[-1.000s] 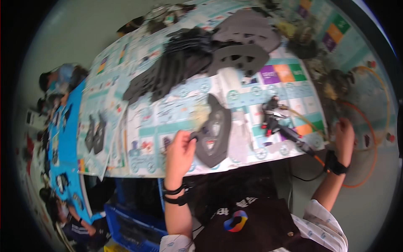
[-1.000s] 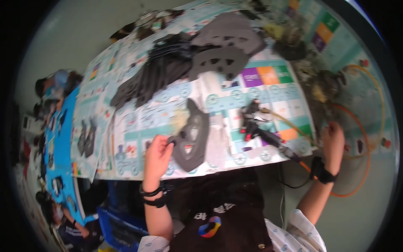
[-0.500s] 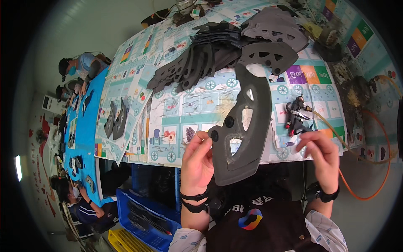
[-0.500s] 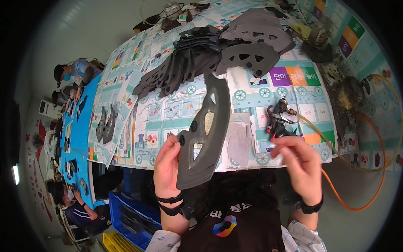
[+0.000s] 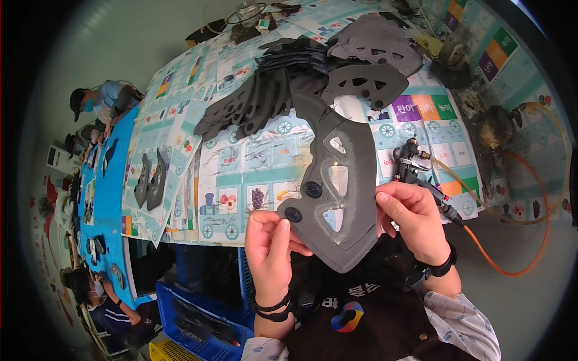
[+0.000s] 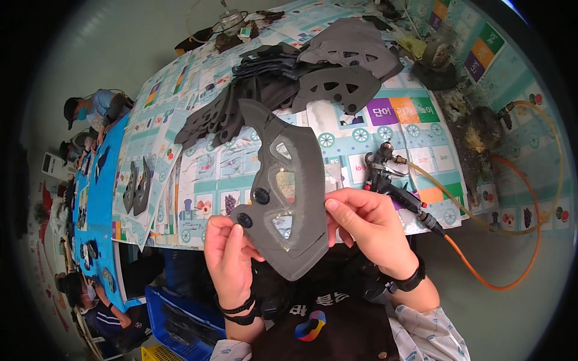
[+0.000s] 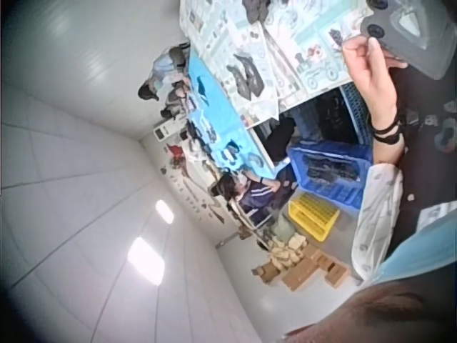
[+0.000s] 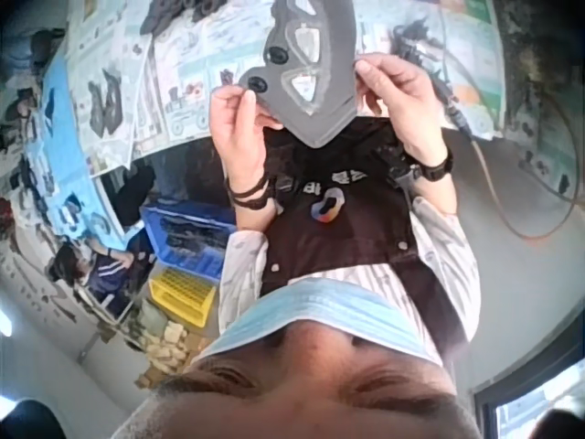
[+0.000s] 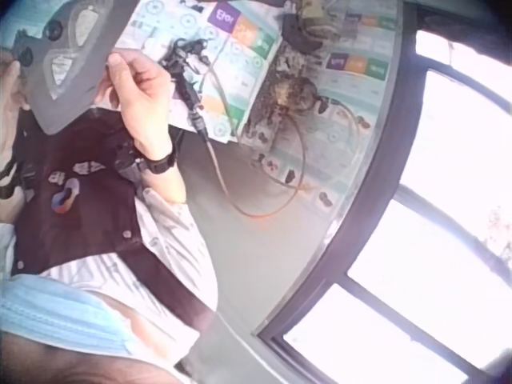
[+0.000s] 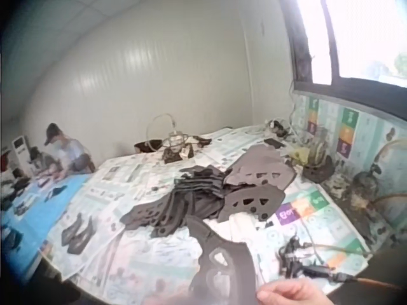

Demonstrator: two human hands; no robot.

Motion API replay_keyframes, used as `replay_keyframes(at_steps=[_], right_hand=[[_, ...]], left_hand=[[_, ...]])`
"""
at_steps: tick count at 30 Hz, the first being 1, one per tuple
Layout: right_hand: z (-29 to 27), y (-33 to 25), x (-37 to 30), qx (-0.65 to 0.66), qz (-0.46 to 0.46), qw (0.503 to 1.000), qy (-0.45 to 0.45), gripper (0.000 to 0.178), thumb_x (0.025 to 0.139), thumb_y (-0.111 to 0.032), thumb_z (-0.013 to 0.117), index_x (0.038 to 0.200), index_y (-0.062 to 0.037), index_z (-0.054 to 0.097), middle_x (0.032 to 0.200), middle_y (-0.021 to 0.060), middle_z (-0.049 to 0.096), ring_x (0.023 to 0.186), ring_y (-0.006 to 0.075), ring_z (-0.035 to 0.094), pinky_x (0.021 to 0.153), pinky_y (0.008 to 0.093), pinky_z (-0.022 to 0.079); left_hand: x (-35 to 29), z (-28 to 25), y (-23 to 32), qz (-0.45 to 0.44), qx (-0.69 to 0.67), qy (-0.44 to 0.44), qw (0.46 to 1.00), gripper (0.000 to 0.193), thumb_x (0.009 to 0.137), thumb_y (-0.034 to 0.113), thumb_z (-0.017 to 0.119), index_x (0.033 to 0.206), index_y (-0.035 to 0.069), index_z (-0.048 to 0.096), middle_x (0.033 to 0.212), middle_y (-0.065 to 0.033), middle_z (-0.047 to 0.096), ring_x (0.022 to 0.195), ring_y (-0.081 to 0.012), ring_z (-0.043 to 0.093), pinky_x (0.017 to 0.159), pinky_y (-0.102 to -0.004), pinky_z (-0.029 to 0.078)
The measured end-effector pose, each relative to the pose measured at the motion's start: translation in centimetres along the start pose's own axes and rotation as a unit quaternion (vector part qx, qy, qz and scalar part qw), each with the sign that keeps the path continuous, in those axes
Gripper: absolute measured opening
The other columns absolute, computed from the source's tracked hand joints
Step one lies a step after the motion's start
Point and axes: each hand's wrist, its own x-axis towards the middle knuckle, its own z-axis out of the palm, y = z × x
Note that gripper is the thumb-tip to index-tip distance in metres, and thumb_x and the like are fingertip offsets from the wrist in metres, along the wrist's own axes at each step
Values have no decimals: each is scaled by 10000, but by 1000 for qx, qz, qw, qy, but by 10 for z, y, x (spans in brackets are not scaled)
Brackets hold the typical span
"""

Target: Assembling and preparing shoe upper components using an air spray tool in a factory setting.

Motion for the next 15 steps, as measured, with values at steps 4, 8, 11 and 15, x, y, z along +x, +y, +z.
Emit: replay_keyframes(at_steps=[4,8,11,15], right_hand=[[4,-5,-3,38,23,999,-12,229,1079,-171,599,1135,27,700,794,40,688,632,124,677,494,220,421],[16,-14,-5,93,54,994,-34,230,1079,-170,593,1138,28,696,793,50,697,636,143,693,493,230,432],[16,-12,3,106,81,991,-29,223,1075,-159,591,1138,29,694,795,58,705,639,155,702,491,235,438],[13,-2,12,106,103,989,-5,201,1066,-141,593,1116,23,696,772,52,703,630,159,696,495,237,443]], left_hand=[[5,-8,3,-55,-36,-14,998,80,1053,62,543,1117,33,503,891,-85,678,652,-149,689,534,-276,589],[8,-16,3,-110,-113,-20,987,76,1061,106,527,1103,43,517,882,-76,698,659,-156,697,529,-286,575],[9,-16,3,-84,-124,-10,989,94,1068,127,517,1105,41,519,888,-82,714,658,-166,697,535,-295,575],[9,-17,3,-39,-104,-18,994,130,1079,150,515,1130,31,512,885,-98,715,685,-191,718,544,-299,582]])
